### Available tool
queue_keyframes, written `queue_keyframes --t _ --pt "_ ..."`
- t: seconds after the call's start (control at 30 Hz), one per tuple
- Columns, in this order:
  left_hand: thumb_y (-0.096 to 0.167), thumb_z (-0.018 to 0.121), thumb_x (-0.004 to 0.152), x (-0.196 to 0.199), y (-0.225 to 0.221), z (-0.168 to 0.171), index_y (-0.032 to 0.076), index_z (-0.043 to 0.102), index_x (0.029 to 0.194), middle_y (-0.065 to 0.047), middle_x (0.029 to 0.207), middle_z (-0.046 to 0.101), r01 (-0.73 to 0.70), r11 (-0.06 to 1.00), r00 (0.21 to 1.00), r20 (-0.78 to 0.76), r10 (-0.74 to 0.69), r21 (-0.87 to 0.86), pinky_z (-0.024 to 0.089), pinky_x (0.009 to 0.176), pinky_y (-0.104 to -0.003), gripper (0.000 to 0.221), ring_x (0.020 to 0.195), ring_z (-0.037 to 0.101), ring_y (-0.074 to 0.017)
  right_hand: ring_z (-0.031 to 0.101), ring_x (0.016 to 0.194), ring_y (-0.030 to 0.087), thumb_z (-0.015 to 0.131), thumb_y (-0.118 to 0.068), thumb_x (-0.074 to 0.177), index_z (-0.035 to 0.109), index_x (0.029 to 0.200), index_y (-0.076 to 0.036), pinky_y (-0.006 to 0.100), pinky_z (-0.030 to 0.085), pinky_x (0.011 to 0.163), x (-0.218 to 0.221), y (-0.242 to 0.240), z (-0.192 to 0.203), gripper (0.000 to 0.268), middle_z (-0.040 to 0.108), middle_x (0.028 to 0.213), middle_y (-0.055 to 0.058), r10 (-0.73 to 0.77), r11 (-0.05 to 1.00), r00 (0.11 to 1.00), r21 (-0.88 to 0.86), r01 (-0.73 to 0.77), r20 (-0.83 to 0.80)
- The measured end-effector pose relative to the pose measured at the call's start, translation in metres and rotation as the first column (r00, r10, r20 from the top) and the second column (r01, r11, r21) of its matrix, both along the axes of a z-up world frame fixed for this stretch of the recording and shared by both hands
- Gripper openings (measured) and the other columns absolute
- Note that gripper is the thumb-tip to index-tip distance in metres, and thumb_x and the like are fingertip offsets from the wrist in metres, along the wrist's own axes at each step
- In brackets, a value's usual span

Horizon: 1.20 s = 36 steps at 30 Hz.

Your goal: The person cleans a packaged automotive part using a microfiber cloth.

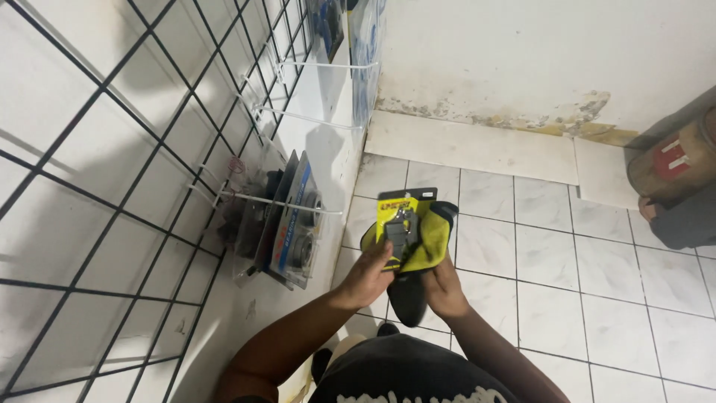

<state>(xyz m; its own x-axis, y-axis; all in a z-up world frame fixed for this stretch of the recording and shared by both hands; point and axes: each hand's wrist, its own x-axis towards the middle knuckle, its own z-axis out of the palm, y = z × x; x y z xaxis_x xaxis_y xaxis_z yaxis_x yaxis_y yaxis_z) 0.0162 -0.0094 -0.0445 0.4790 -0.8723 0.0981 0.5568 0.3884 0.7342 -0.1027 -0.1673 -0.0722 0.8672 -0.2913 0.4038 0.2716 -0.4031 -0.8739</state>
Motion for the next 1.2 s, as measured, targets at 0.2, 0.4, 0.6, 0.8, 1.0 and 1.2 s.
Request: queue_keyframes --t 0.2,0.4,0.6,0.8,1.0,1.2 --pt "0.047 0.037 0.119 -0.002 -0.009 -0.041 0.008 0.043 0.160 -0.008 0.146 0.058 0.128 0.946 0.960 -0.204 -0.194 -0.297 0.042 0.107 -0.040 0.056 0.131 0.053 -0.0237 0.032 0.150 0.043 0.048 0.008 0.080 0.039 0.150 0.003 0.045 0.026 0.127 0.017 0.003 0.047 0.071 0.029 0.158 0.022 -0.089 0.973 0.995 -0.216 0.077 -0.043" --pt "0.053 0.034 0.110 0.009 -0.018 -0.030 0.011 0.046 0.151 -0.007 0.146 0.058 0.090 0.959 0.914 -0.360 -0.187 -0.270 0.041 0.118 -0.042 0.060 0.135 0.055 -0.0228 0.018 0.145 0.059 0.061 -0.009 0.083 0.045 0.144 0.000 0.062 0.016 0.120 0.020 0.008 0.020 0.063 0.015 0.159 0.036 -0.177 0.763 0.984 -0.628 0.156 0.029" --pt "0.053 0.035 0.113 0.010 -0.052 -0.029 0.008 0.047 0.152 -0.010 0.147 0.058 0.046 0.925 0.876 -0.429 -0.219 -0.377 0.044 0.117 -0.042 0.061 0.137 0.055 -0.0237 0.031 0.144 0.049 0.066 -0.023 0.084 0.047 0.145 -0.004 0.078 0.016 0.107 0.023 -0.008 0.047 0.067 0.032 0.159 0.025 -0.341 0.588 0.926 -0.805 0.076 -0.161" --pt "0.058 0.039 0.110 0.025 -0.066 -0.018 0.007 0.050 0.151 -0.014 0.147 0.059 0.134 0.858 0.862 -0.369 -0.348 -0.496 0.046 0.114 -0.044 0.066 0.134 0.057 -0.0267 0.036 0.139 0.050 0.065 -0.028 0.091 0.045 0.153 -0.007 0.076 0.020 0.105 0.035 0.002 0.081 0.069 0.039 0.156 0.025 -0.414 0.519 0.909 -0.832 0.198 -0.042" --pt "0.045 0.041 0.119 0.037 -0.077 -0.062 0.005 0.053 0.149 -0.014 0.147 0.059 0.100 0.838 0.940 -0.225 -0.257 -0.537 0.046 0.118 -0.044 0.051 0.139 0.058 -0.0265 0.047 0.130 0.045 0.067 -0.038 0.092 0.048 0.153 -0.020 0.066 0.029 0.101 0.024 0.005 0.076 0.066 0.047 0.152 0.021 -0.323 0.558 0.939 -0.825 0.092 -0.114" --pt "0.054 0.041 0.105 0.012 -0.078 -0.033 0.010 0.049 0.153 -0.012 0.152 0.056 0.098 0.869 0.825 -0.449 -0.343 -0.484 0.044 0.116 -0.043 0.065 0.138 0.054 -0.0257 0.049 0.125 0.043 0.067 -0.038 0.089 0.053 0.149 -0.027 0.067 0.029 0.095 0.032 0.012 0.124 0.062 0.048 0.152 0.020 -0.488 0.451 0.871 -0.869 0.204 -0.049"
